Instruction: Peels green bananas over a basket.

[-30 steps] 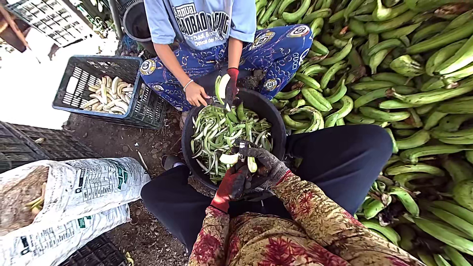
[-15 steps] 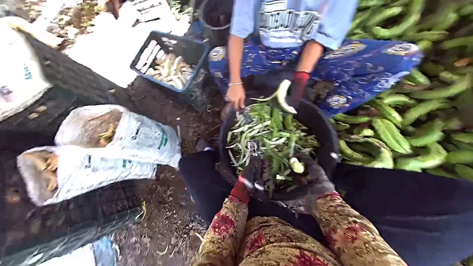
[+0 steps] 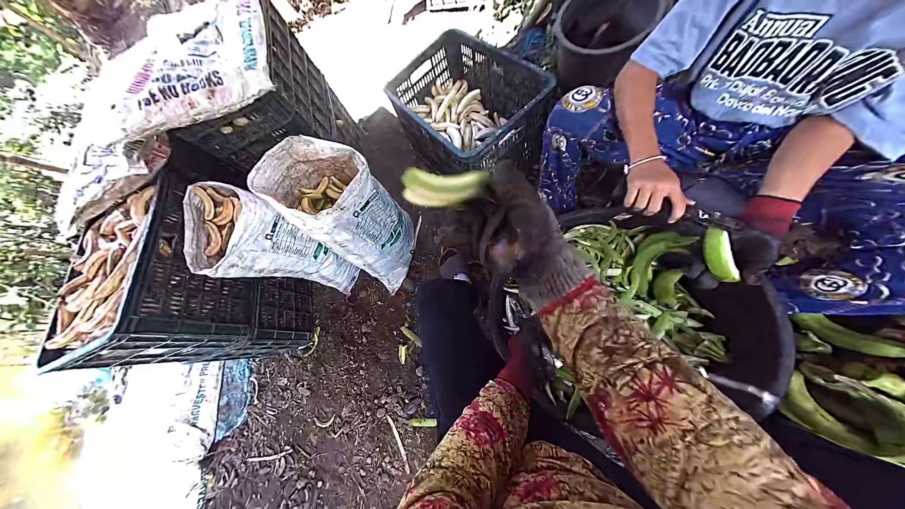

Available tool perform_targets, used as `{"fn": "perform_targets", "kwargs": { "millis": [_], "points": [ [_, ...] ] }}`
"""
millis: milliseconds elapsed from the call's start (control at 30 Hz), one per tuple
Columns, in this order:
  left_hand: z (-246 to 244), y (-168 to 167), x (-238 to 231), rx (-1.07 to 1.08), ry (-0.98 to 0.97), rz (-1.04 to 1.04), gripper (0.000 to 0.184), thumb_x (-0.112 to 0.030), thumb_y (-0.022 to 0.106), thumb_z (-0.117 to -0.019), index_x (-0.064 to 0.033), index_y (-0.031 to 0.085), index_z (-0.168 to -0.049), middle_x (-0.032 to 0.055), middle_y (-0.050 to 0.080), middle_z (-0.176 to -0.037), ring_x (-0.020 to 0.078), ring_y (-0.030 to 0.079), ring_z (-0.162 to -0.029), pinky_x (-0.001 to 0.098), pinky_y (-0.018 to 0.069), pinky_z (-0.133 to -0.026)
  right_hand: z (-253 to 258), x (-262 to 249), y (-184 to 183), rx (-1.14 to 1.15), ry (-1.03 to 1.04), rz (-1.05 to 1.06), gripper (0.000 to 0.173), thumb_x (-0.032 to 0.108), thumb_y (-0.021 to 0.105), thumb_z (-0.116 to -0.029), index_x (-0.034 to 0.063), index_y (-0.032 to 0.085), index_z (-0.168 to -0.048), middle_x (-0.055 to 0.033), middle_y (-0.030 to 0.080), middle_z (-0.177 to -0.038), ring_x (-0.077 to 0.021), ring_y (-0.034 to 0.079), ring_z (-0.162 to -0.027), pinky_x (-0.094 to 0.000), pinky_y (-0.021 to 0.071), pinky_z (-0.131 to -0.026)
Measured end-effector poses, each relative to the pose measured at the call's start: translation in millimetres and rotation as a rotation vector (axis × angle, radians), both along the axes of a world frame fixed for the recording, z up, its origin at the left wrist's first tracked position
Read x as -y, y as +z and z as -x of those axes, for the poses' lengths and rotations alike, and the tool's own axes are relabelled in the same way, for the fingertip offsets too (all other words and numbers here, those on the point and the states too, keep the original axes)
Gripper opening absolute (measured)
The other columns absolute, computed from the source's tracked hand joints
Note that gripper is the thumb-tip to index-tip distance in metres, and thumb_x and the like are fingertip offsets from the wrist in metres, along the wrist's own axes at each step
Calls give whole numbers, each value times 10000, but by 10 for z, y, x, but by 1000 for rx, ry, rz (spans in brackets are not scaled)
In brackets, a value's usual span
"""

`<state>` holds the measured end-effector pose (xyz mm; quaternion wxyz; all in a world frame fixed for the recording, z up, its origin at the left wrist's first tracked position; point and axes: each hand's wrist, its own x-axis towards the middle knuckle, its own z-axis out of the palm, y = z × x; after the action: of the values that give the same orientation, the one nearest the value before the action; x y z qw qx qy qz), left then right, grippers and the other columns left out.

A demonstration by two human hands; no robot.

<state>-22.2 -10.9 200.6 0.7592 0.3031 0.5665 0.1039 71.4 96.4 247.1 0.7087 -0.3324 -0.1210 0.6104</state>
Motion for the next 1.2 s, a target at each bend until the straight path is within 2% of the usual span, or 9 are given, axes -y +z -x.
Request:
{"fn": "perform_targets", "kwargs": {
  "millis": [100, 200, 300, 400, 567, 767, 933, 1100, 1200],
  "points": [
    [-82, -346, 44, 84, 92, 61, 341, -178, 323, -1131, -1, 578, -989, 9, 482, -669, 70, 452, -522, 202, 419, -495, -84, -181, -171, 9, 181, -74, 594, 565, 579, -984, 82, 564, -1329, -127, 671, -1191, -266, 681, -1070, -483, 586, -896],
    [-154, -1357, 112, 484, 113, 87, 395, -310, 313, -1128, -39, 554, -971, 16, 566, -654, 100, 566, -533, 247, 499, -488, -124, 324, 41, 181, 0, 226, 494, 536, 590, -982, 176, 560, -1318, -27, 657, -1132, -181, 674, -980, -408, 590, -831],
    [-218, -1398, 119, 325, 72, 30, 396, -321, 298, -1131, -66, 566, -989, -4, 560, -671, 88, 560, -563, 245, 505, -524, -588, 795, -440, 348, -178, 426, 452, 480, 558, -1018, 214, 522, -1381, 1, 665, -1107, -131, 662, -875, -324, 570, -731],
    [-278, -1571, 158, 267, 50, -38, 368, -268, 292, -1134, -12, 555, -1092, 26, 586, -721, 101, 583, -596, 262, 530, -547, -1130, 1453, -979, 350, -368, 646, 502, 462, 553, -1023, 208, 466, -1447, -26, 654, -1236, -173, 679, -992, -370, 576, -821],
    [-443, -1872, 164, 334, 76, -37, 427, -365, 258, -1131, -63, 542, -1027, 23, 580, -696, 135, 593, -583, 303, 539, -535, -1514, 2365, -1721, 326, -570, 962, 461, 434, 538, -1034, 102, 535, -1354, -83, 632, -1066, -195, 630, -867, -391, 549, -742],
    [-548, -1991, 181, 292, 55, 78, 482, -429, 273, -1123, -71, 559, -975, 52, 586, -702, 172, 600, -594, 331, 532, -537, -1161, 2713, -2318, 728, 4, 1337, 453, 400, 504, -1044, 84, 609, -1352, -209, 646, -1271, -354, 632, -1158, -593, 505, -970],
    [-582, -1979, 134, 308, 91, 90, 455, -405, 287, -1124, -81, 546, -938, 43, 573, -676, 147, 589, -556, 296, 531, -508, -841, 2232, -2092, 1404, 358, 1149, 506, 468, 572, -988, 158, 619, -1385, -193, 585, -1404, -421, 561, -1283, -662, 450, -1031],
    [-561, -1941, 91, 285, 100, 25, 432, -386, 298, -1123, -91, 549, -932, 27, 563, -643, 140, 583, -532, 293, 527, -494, -572, 1957, -2368, 1578, 965, 1207, 572, 114, 676, -896, -103, 501, -1396, -381, 471, -1416, -580, 448, -1304, -763, 299, -1074],
    [-573, -1920, 117, 288, 93, 27, 433, -386, 282, -1126, -92, 545, -947, 41, 576, -660, 157, 598, -556, 310, 532, -513, -628, 1946, -2434, 1575, 1003, 1313, 452, 70, 613, -932, -139, 537, -1325, -357, 531, -1355, -534, 513, -1263, -705, 375, -1053]
  ]
}}
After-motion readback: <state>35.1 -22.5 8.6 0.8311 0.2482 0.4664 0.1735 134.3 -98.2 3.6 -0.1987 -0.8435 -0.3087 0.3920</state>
